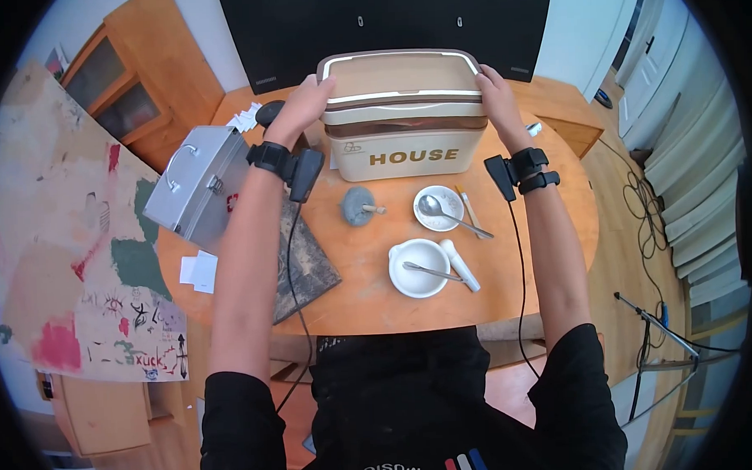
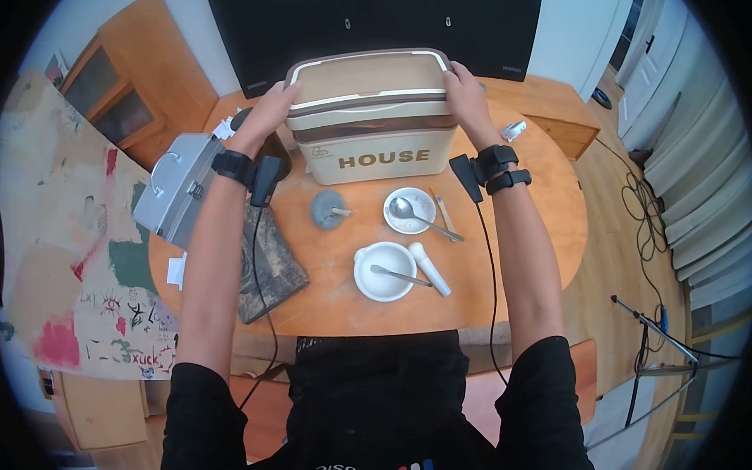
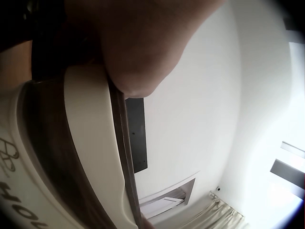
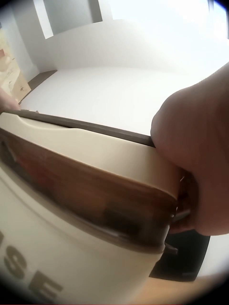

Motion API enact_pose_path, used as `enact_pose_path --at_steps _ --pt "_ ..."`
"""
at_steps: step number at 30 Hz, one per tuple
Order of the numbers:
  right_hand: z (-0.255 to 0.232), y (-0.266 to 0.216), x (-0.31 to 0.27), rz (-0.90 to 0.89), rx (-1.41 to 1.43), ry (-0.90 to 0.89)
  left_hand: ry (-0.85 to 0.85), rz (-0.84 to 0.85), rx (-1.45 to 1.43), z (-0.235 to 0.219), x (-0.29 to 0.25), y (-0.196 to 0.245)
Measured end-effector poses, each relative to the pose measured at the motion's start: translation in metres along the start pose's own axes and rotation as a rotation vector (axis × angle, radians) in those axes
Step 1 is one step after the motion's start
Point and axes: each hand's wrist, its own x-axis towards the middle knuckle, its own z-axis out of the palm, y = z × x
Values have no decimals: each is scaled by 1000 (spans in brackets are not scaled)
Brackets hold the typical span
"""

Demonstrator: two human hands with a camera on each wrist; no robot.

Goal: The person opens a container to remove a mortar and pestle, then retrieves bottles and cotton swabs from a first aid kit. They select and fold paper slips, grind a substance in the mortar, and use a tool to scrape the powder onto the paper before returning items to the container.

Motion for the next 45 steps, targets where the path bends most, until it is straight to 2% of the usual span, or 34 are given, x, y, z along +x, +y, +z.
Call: enact_pose_path --at_steps 3,6,9,12,15,18,19,21,23,25,27,29,32,33,36,37,38,39,41,42,44,45 --pt "-8 -9 -7 115 260 -152 -22 -64 30 -4 -14 22" --pt "-9 -14 -12 64 208 -120 -32 -40 28 -2 -1 6" --pt "-9 5 4 51 122 -163 104 21 137 4 6 -6" --pt "-18 -20 -1 -368 -343 -37 9 189 107 -4 -26 34" --pt "-18 -71 -7 -901 -615 49 24 401 142 3 -37 30" --pt "-2 -109 -10 -1105 -794 -52 5 424 70 5 -34 26" --pt "4 -118 -10 -1163 -814 -91 -23 369 35 4 -37 31" --pt "7 -122 -9 -1185 -866 -168 -67 250 -36 0 -51 44" --pt "12 -129 -8 -1230 -901 -213 -63 206 -70 -3 -59 51" --pt "11 -133 -8 -1272 -920 -207 -15 149 -57 -2 -60 49" --pt "10 -133 0 -1342 -867 -90 73 84 3 2 -55 42" --pt "7 -137 8 -1365 -848 22 100 157 18 3 -54 34" --pt "24 -116 29 -1049 -812 57 91 209 -32 5 -52 29" --pt "26 -115 31 -1031 -749 108 81 212 -62 5 -50 28" --pt "32 -110 36 -1161 -521 273 208 368 378 1 -43 21" --pt "29 -111 26 -1054 -552 220 245 461 366 -2 -43 30" --pt "28 -109 22 -1074 -520 146 245 576 410 -5 -34 30" --pt "27 -112 12 -1137 -523 127 264 645 429 -5 -23 31" --pt "27 -132 -20 -1288 -499 103 300 659 460 2 0 30" --pt "30 -139 -44 -1313 -457 26 391 679 554 9 3 29" --pt "46 -134 -90 -1268 -282 -268 573 741 744 21 11 35" --pt "51 -132 -110 -1159 -439 -490 758 880 705 28 17 33"
